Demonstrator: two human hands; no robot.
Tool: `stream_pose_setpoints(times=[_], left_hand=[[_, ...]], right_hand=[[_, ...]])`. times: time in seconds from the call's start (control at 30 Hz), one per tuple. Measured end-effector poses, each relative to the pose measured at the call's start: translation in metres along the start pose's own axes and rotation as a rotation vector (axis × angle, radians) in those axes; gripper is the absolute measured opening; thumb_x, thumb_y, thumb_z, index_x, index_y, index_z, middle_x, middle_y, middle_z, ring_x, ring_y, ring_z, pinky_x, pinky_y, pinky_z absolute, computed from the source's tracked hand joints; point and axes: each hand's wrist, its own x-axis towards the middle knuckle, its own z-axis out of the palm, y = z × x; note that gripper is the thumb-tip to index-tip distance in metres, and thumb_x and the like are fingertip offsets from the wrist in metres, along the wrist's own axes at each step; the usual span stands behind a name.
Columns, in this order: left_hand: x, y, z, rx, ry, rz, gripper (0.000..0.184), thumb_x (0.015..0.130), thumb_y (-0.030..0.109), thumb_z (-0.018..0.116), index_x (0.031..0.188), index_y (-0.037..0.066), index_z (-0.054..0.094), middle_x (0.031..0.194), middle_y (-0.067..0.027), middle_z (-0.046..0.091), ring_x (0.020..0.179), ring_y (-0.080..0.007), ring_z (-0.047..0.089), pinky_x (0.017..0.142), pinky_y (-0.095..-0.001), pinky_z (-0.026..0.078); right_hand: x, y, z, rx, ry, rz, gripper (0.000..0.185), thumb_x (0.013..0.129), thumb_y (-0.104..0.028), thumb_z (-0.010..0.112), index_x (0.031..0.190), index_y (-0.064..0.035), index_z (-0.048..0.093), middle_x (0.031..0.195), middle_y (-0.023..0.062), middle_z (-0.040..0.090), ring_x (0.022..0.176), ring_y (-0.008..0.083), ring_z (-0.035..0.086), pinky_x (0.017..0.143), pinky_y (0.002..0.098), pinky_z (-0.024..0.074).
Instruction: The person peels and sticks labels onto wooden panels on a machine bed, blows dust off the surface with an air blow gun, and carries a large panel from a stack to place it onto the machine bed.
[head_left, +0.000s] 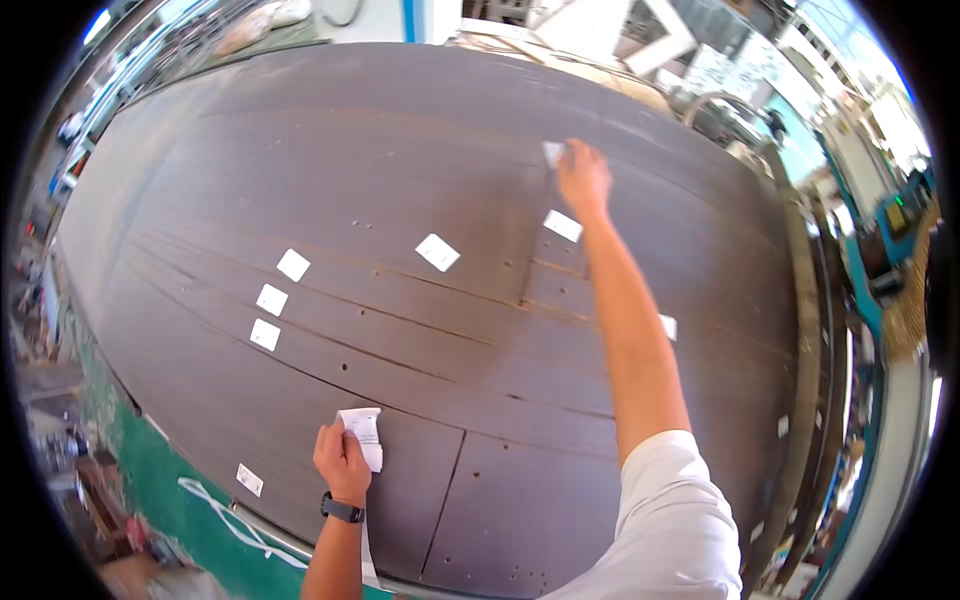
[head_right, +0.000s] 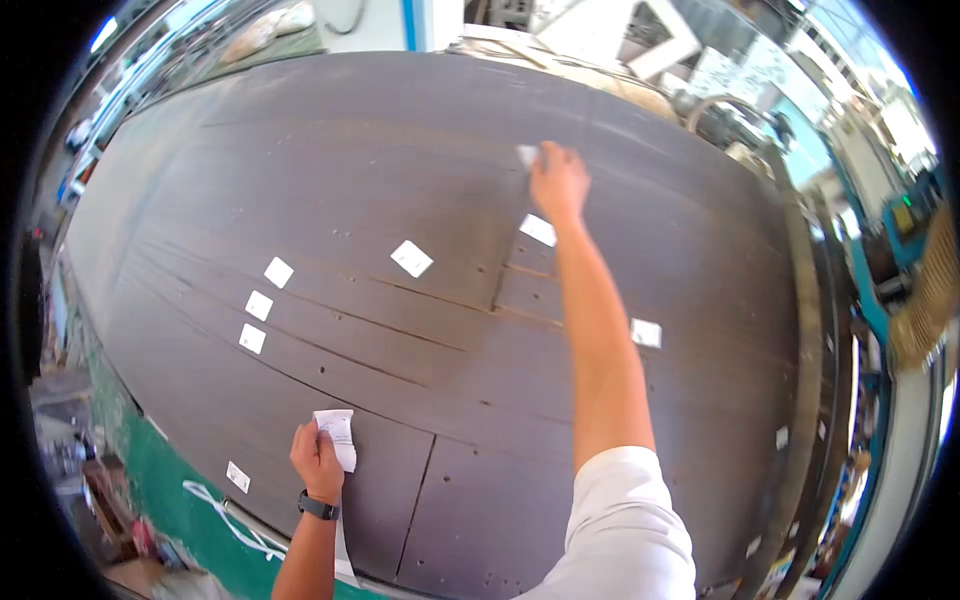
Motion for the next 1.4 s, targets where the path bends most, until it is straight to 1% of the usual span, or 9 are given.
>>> stream_pose_setpoints(times=[0.27,0.33,0.4,0.57,0.67,0.8,1.0,1.13,1.4], left_hand=[[0.009,-0.001,-0.001,0.095,0.037,0.046,0.013,0.08,-0.002,0.059,0.092,0.0,0.062,0.069,-0.0145,0.051,0.061,-0.0334,0.052,0.054,-0.041,0.04],[0.011,0.0,0.0,0.062,0.051,0.036,0.013,0.079,-0.003,0.058,0.091,0.0,0.062,0.07,-0.0149,0.051,0.062,-0.0339,0.053,0.055,-0.0409,0.042],[0.012,-0.004,-0.003,0.104,0.035,0.05,0.013,0.08,-0.002,0.058,0.091,-0.001,0.063,0.07,-0.0155,0.051,0.063,-0.0343,0.054,0.056,-0.0413,0.042],[0.016,-0.006,0.002,0.084,0.087,0.127,0.012,0.081,-0.002,0.057,0.092,-0.001,0.063,0.073,-0.0166,0.054,0.067,-0.0375,0.055,0.058,-0.0448,0.043],[0.013,-0.013,0.002,0.089,0.068,0.122,0.013,0.083,0.0,0.056,0.094,0.0,0.062,0.078,-0.0171,0.057,0.071,-0.0393,0.057,0.061,-0.0461,0.045],[0.008,-0.02,0.003,0.06,0.148,0.184,0.022,0.078,0.001,0.06,0.099,0.004,0.064,0.081,-0.0141,0.059,0.074,-0.0371,0.059,0.065,-0.0465,0.048],[-0.001,-0.021,-0.004,-0.066,0.125,0.035,0.023,0.083,0.009,0.06,0.105,0.006,0.066,0.098,-0.0153,0.067,0.09,-0.0368,0.063,0.078,-0.0456,0.051],[-0.061,0.032,-0.038,-0.793,-0.173,-0.567,0.03,0.085,0.003,0.049,0.108,-0.004,0.066,0.09,-0.019,0.07,0.076,-0.0226,0.068,0.068,-0.0365,0.053],[-0.181,0.133,-0.113,-1.241,-0.493,-0.593,0.028,0.089,0.005,0.059,0.117,0.001,0.063,0.102,-0.0055,0.068,0.092,-0.0133,0.065,0.079,-0.0285,0.053]], right_hand=[[0.083,0.016,0.078,-0.511,0.037,-0.119,0.023,0.092,-0.03,0.057,0.085,-0.0158,0.074,0.091,0.0033,0.072,0.096,0.0242,0.065,0.086,0.0431,0.0437],[0.075,-0.009,0.071,-0.454,-0.551,0.147,0.04,0.093,-0.045,0.052,0.104,-0.0126,0.073,0.114,0.0099,0.069,0.115,0.0298,0.06,0.1,0.0467,0.0399],[0.038,-0.016,0.092,-0.355,-0.277,0.112,0.065,0.091,-0.061,0.048,0.132,-0.0114,0.059,0.141,0.0155,0.053,0.135,0.03,0.045,0.106,0.0468,0.0368],[0.023,-0.07,0.003,-0.288,-0.829,-0.053,0.066,0.093,-0.061,0.041,0.124,-0.0068,0.064,0.131,0.0155,0.06,0.124,0.0309,0.053,0.107,0.0532,0.031],[-0.098,-0.077,-0.028,0.074,-0.226,-0.317,0.045,0.09,-0.043,0.06,0.114,-0.0053,0.065,0.13,0.0177,0.057,0.124,0.0355,0.048,0.105,0.0534,0.0339],[-0.287,-0.144,-0.198,0.446,-0.374,-0.266,0.03,0.083,-0.025,0.071,0.107,-0.0076,0.069,0.123,0.0177,0.061,0.12,0.0379,0.052,0.103,0.0511,0.0393],[-0.427,-0.202,-0.38,0.473,-0.694,0.092,0.033,0.083,-0.023,0.071,0.113,-0.0086,0.068,0.122,0.0163,0.064,0.115,0.0347,0.058,0.099,0.0421,0.0461],[-0.439,-0.204,-0.42,0.587,-0.816,0.397,0.054,0.088,-0.026,0.069,0.137,-0.0094,0.053,0.119,0.0162,0.066,0.115,0.0306,0.06,0.096,0.0409,0.0477],[-0.411,-0.222,-0.442,1.449,-0.916,0.527,0.065,0.099,-0.045,0.051,0.143,0.0016,0.043,0.14,0.014,0.053,0.129,0.0257,0.048,0.109,0.0413,0.0359]])
